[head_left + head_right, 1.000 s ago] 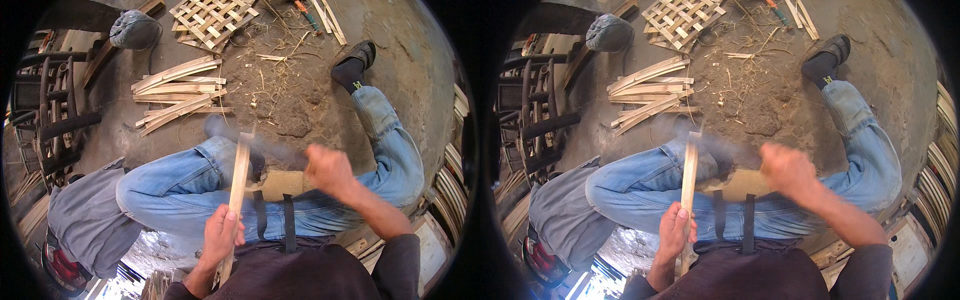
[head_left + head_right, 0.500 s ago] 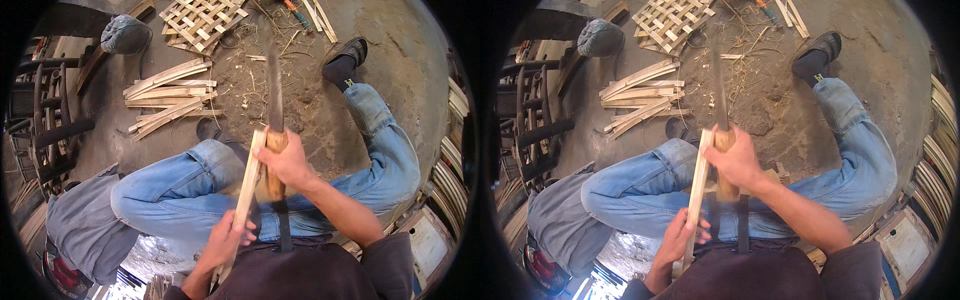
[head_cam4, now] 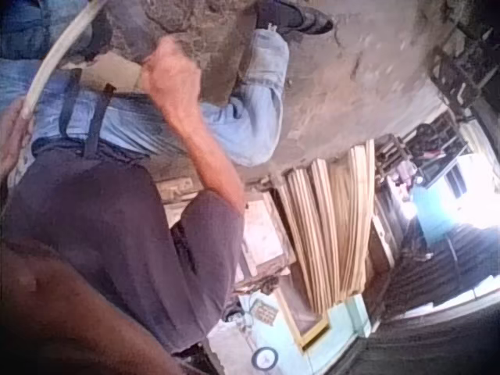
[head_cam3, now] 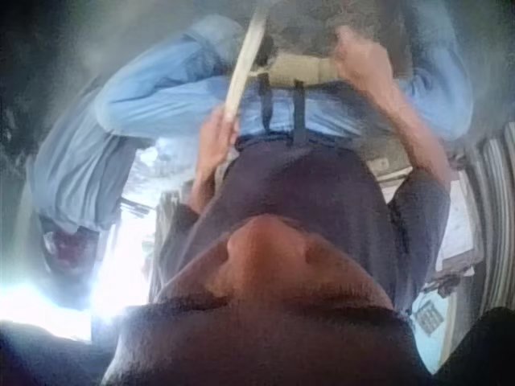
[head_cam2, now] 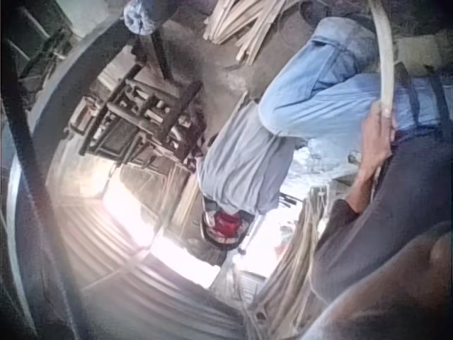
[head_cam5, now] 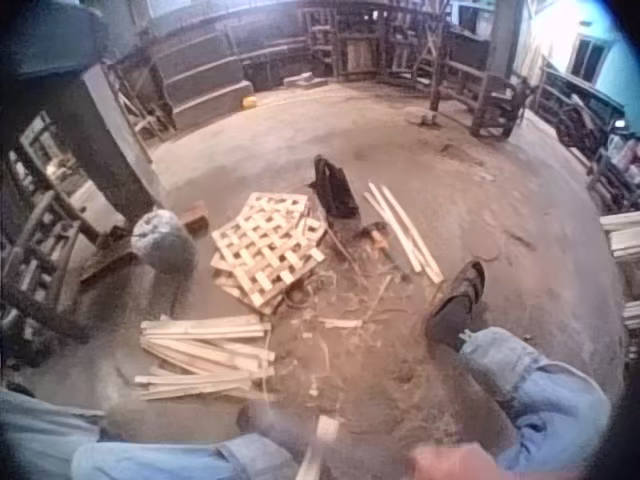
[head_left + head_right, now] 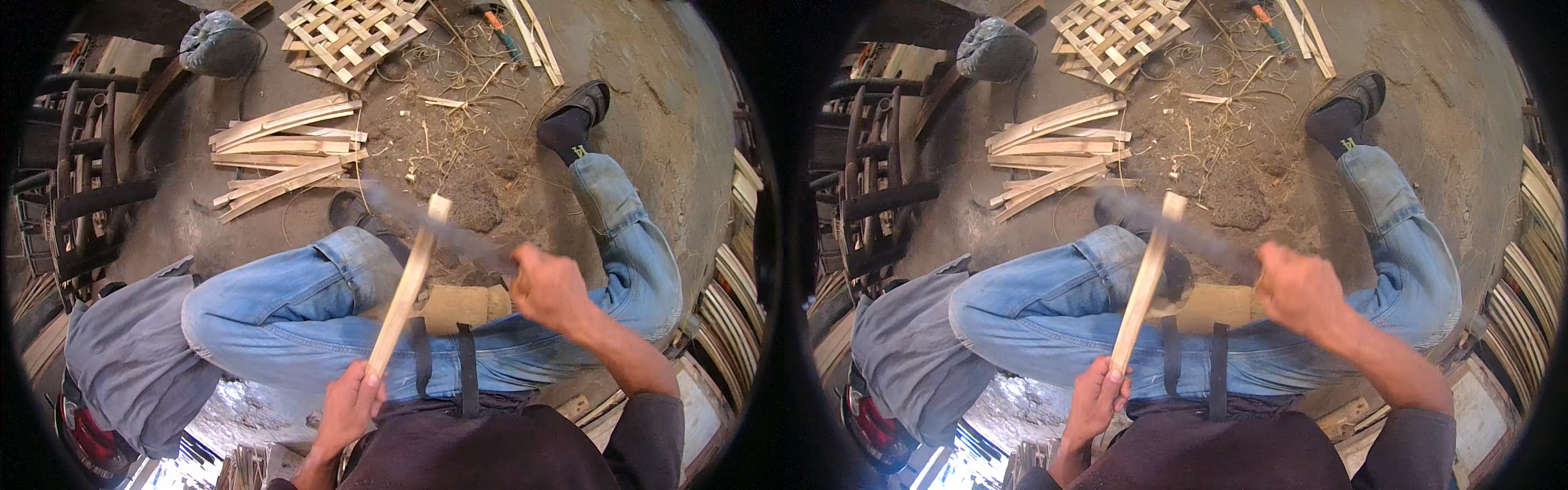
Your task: The person sits on the floor and uses a knife to shave and shape a thin wooden stick. They repeatedly scrape the surface to smooth it and then sharpen one end into a point.
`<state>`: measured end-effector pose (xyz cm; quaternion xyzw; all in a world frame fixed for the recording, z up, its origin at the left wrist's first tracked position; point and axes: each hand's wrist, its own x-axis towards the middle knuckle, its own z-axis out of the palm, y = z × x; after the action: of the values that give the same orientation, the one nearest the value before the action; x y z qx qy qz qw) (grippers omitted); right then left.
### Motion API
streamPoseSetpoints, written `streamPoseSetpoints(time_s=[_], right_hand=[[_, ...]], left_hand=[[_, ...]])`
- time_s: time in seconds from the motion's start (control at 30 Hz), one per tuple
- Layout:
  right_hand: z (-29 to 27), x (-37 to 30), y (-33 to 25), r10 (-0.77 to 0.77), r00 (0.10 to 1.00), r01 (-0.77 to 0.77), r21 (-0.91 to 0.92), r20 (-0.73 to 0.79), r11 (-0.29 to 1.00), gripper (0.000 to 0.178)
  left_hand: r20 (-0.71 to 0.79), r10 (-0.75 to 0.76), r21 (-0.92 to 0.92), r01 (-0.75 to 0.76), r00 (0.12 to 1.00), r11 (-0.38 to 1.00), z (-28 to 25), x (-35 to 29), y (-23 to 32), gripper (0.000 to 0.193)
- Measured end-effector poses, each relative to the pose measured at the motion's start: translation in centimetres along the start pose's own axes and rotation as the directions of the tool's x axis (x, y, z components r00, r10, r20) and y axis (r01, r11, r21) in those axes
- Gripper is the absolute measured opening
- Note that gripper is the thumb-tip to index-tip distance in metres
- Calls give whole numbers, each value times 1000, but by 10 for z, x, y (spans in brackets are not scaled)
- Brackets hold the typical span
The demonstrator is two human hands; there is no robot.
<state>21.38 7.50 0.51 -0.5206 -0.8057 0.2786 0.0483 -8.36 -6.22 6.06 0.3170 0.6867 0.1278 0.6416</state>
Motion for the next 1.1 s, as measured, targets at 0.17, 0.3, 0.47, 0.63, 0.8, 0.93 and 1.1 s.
streamPoseSetpoints(time_s=[0.17,0.3,0.47,0.63,0.8,0.93,1.1], right_hand=[[10,25,25,37,994,-48,-111,-103,993,19],[2,24,-5,124,958,-87,150,-258,985,12],[33,-39,-69,-332,932,330,39,145,943,12],[9,-10,-24,-71,994,80,-118,82,990,17],[-8,-3,-5,2,992,1,-24,127,1000,21],[-22,16,25,161,987,-160,73,-6,984,25],[-4,21,20,25,999,-27,-55,-45,998,22]], left_hand=[[44,-17,33,15,999,999,6,-6,19,32],[156,82,3,-84,984,996,-7,3,9,39],[153,-73,-23,77,986,997,-8,15,10,43],[123,-52,38,47,991,998,-9,11,24,41],[166,-69,21,66,984,998,-7,7,29,42],[178,-54,-66,67,983,996,-10,1,20,42],[-16,-51,-93,50,999,994,1,8,22,36]])
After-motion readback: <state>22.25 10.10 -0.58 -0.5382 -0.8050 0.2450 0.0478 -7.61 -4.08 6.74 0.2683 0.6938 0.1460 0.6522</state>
